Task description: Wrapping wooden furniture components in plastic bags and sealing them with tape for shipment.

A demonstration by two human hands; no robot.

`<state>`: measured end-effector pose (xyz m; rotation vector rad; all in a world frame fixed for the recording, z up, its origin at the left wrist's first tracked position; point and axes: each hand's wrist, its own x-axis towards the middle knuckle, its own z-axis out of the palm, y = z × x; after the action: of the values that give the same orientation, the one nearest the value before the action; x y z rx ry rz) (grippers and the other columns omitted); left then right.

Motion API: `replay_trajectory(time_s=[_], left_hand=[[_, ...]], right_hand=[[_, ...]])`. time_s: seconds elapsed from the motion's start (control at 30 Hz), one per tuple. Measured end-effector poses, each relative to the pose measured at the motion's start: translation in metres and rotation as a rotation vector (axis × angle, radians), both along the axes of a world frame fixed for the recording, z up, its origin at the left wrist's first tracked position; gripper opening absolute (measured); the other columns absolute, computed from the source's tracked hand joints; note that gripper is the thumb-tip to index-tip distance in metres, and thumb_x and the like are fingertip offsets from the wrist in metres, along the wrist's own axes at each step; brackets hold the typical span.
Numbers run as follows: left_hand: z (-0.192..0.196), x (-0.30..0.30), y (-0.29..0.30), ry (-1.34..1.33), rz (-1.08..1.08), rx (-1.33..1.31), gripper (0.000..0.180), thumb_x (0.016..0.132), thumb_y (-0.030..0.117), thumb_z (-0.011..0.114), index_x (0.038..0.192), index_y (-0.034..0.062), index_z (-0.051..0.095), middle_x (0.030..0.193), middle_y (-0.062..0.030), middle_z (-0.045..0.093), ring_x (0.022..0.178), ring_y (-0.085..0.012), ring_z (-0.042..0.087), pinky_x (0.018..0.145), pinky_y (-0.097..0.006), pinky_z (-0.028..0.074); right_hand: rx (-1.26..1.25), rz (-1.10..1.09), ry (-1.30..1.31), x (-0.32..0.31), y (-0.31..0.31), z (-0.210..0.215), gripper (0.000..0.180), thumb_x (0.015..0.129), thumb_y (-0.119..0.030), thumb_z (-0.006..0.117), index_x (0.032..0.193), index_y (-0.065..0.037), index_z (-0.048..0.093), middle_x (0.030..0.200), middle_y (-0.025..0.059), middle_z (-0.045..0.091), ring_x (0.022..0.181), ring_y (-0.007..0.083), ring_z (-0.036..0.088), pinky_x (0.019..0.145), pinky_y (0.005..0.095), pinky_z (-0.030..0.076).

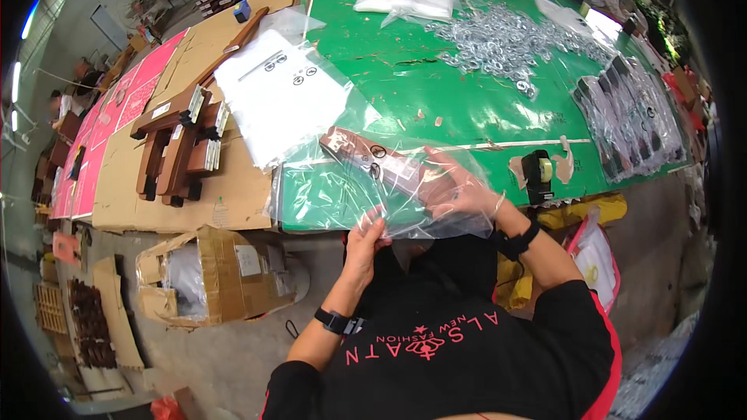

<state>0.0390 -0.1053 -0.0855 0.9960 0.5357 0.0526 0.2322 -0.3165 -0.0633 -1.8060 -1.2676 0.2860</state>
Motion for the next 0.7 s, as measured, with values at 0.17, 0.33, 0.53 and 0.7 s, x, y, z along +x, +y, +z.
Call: replay_trajectory(time_s=[0.17,0.33,0.53,0.7], left_hand=[[-0.009,-0.004,-0.005,0.055,-0.072,0.047,0.050,0.099,0.042,0.059,0.134,0.0069,0.055,0.096,-0.0058,0.067,0.078,-0.0140,0.067,0.071,-0.029,0.057],[0.006,-0.003,-0.018,0.088,-0.310,0.041,0.058,0.098,0.043,0.060,0.141,0.0053,0.048,0.114,-0.0151,0.068,0.102,-0.0219,0.069,0.081,-0.031,0.058],[0.000,0.009,-0.026,0.055,-0.483,0.033,0.040,0.097,0.028,0.066,0.126,0.0019,0.062,0.116,-0.0102,0.069,0.107,-0.0205,0.068,0.085,-0.031,0.057],[0.000,0.016,-0.025,0.043,-0.563,0.026,0.028,0.098,0.022,0.064,0.115,0.0010,0.068,0.109,-0.0112,0.072,0.103,-0.0205,0.069,0.086,-0.031,0.056]], right_hand=[[-0.098,-0.294,-0.031,-0.040,-0.015,0.025,0.128,0.054,-0.042,0.095,0.152,0.003,0.025,0.153,0.0229,0.034,0.142,0.0376,0.034,0.117,0.0440,0.029],[-0.206,-0.411,-0.240,-0.057,-0.026,0.008,0.119,0.059,-0.046,0.091,0.149,0.003,0.031,0.147,0.0241,0.042,0.134,0.0415,0.042,0.112,0.0476,0.034],[-0.034,-0.480,-0.274,-0.052,-0.025,-0.011,0.099,0.068,-0.038,0.086,0.146,0.001,0.038,0.134,0.0223,0.051,0.124,0.0389,0.051,0.106,0.0455,0.041],[0.047,-0.625,-0.018,-0.049,-0.006,-0.009,0.082,0.072,-0.030,0.084,0.138,0.000,0.045,0.119,0.0186,0.057,0.112,0.0367,0.058,0.094,0.0421,0.048]])
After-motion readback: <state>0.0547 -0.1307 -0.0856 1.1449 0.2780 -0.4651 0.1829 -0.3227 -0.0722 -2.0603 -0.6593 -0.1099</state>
